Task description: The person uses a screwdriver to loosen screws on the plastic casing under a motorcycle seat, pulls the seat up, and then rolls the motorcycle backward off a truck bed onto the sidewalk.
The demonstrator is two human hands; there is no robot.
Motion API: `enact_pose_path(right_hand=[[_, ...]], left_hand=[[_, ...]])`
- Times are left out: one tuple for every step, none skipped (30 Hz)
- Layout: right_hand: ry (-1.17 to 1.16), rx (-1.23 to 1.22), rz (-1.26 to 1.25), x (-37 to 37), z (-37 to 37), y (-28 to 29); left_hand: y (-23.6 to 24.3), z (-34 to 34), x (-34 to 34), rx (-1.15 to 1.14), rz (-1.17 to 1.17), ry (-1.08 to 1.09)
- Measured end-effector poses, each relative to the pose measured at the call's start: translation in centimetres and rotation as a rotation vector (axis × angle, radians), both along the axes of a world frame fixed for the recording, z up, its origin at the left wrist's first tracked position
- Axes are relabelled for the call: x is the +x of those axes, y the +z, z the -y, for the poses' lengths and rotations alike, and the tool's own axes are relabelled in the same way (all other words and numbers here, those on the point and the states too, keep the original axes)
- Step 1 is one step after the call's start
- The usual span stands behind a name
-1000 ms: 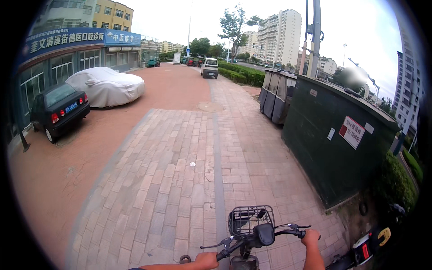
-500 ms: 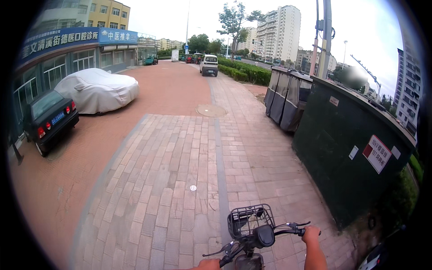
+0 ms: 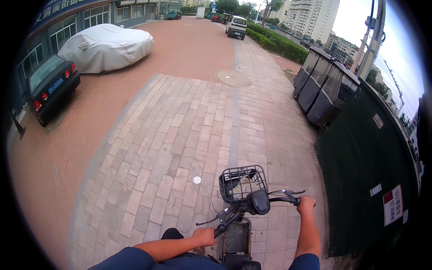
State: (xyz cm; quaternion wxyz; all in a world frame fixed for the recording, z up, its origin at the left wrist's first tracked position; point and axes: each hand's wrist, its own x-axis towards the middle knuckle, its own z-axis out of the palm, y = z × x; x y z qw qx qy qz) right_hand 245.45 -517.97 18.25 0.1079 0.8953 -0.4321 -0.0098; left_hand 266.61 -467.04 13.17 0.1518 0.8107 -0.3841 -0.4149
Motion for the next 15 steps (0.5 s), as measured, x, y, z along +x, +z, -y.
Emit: enact_pose_path(right_hand=[[0.012,0.003,-0.025,4.9,1.9,0.0],[0.021,0.006,-0.050,9.4,3.5,0.1],[0.028,0.009,-0.076,13.5,4.9,0.2],[0.024,0.003,-0.089,18.1,6.7,0.5],[0.048,-0.014,-0.035,22.1,8.5,-0.1],[0.068,-0.029,0.019,25.5,10.2,-0.6],[0.079,-0.041,0.074,29.0,11.6,-1.0],[0.077,-0.025,0.056,33.1,12.8,-1.4],[0.070,-0.009,0.037,37.0,14.1,-1.8],[0.054,0.000,0.013,40.4,15.4,-1.6],[0.011,0.016,-0.091,44.4,17.0,-2.1],[0.024,0.003,-0.055,48.2,18.3,-2.5],[0.045,-0.012,-0.021,52.3,19.2,-2.6],[0.068,-0.022,0.011,56.4,20.4,-3.3],[0.040,0.007,0.010,60.7,22.0,-3.7]], left_hand=[[-0.2,1.5,3.9,-0.007,0.012,0.029],[-0.3,3.1,7.7,-0.013,0.024,0.056],[-0.4,4.5,11.1,-0.006,0.005,0.068],[-0.6,6.3,14.9,-0.009,-0.003,0.069],[-0.8,7.3,18.6,0.001,-0.015,0.076],[-1.3,8.7,22.3,-0.008,-0.032,0.069],[-1.3,10.3,26.1,-0.014,-0.047,0.052],[-1.5,11.7,30.4,-0.023,-0.049,0.036],[-2.1,12.8,34.7,-0.013,-0.040,0.043],[-2.8,14.2,38.5,-0.010,-0.036,0.042],[-1.8,15.8,43.1,-0.005,-0.028,0.036],[-0.7,17.1,47.4,-0.053,0.004,0.063],[1.7,18.1,51.0,-0.103,0.032,0.097],[3.0,19.2,55.0,-0.148,0.058,0.132],[0.8,20.6,59.2,-0.121,0.044,0.133]])
